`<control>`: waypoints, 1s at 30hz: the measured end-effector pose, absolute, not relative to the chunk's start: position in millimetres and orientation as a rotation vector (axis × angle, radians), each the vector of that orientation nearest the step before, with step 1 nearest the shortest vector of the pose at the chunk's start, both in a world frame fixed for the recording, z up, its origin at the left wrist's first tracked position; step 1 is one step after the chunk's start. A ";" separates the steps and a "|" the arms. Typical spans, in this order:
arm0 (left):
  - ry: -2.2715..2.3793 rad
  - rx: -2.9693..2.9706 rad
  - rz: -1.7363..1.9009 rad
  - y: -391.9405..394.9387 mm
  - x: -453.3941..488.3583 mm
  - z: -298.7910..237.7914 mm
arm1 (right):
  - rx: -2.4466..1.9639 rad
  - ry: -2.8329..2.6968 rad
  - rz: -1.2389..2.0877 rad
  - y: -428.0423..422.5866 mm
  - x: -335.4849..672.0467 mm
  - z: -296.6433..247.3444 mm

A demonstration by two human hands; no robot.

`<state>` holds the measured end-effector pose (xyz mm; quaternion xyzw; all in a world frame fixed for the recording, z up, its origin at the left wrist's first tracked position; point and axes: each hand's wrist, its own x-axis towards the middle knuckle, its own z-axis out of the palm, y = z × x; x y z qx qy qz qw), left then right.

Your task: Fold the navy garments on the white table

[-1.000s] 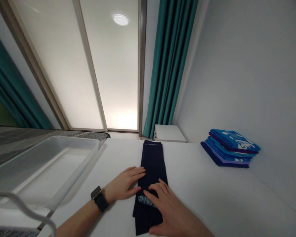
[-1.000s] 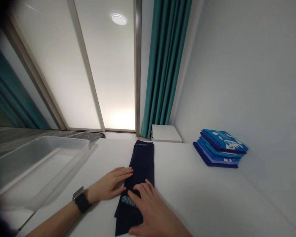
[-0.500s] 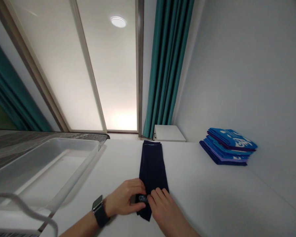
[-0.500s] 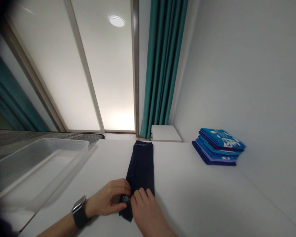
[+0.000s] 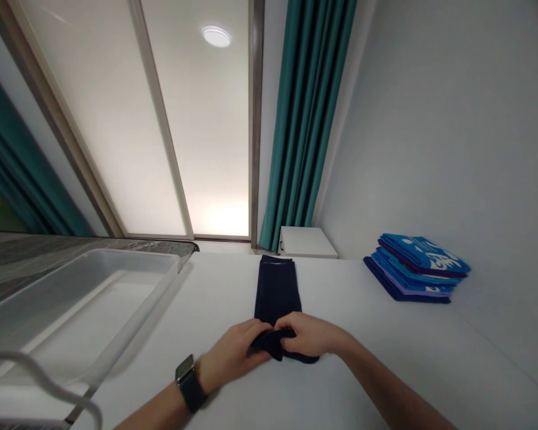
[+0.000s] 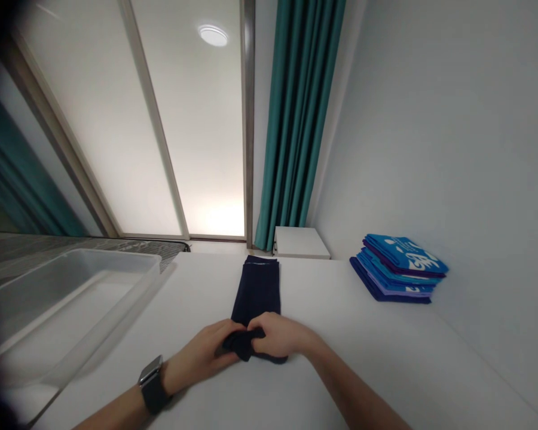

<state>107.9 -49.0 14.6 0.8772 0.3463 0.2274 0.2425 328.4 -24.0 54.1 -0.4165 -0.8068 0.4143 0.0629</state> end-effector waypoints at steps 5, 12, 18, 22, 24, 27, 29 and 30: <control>0.990 2.304 0.682 -46.9 110.5 17.1 | -1.172 -2.083 1.305 -45.0 345.0 56.0; 1.062 2.111 0.777 -44.5 111.1 23.0 | -1.247 -2.118 0.911 -93.3 356.1 24.8; 1.045 2.035 0.675 -64.6 112.2 35.9 | -1.206 -2.062 0.932 -102.2 350.8 34.3; 1.072 1.896 0.630 -71.5 112.9 50.0 | -1.348 -1.801 1.151 -93.4 352.9 44.2; 1.088 1.840 0.668 -64.9 113.3 53.1 | -1.478 -1.628 1.077 -79.1 349.9 39.7; 1.142 1.837 0.701 -48.3 113.3 48.0 | -1.511 -1.589 0.963 -51.3 341.8 29.1; 1.220 1.879 0.689 -38.3 112.6 39.0 | -1.460 -1.710 0.900 -36.4 337.4 23.3; 1.266 1.901 0.678 -34.5 112.1 33.8 | -1.452 -1.765 0.855 -31.4 335.9 20.8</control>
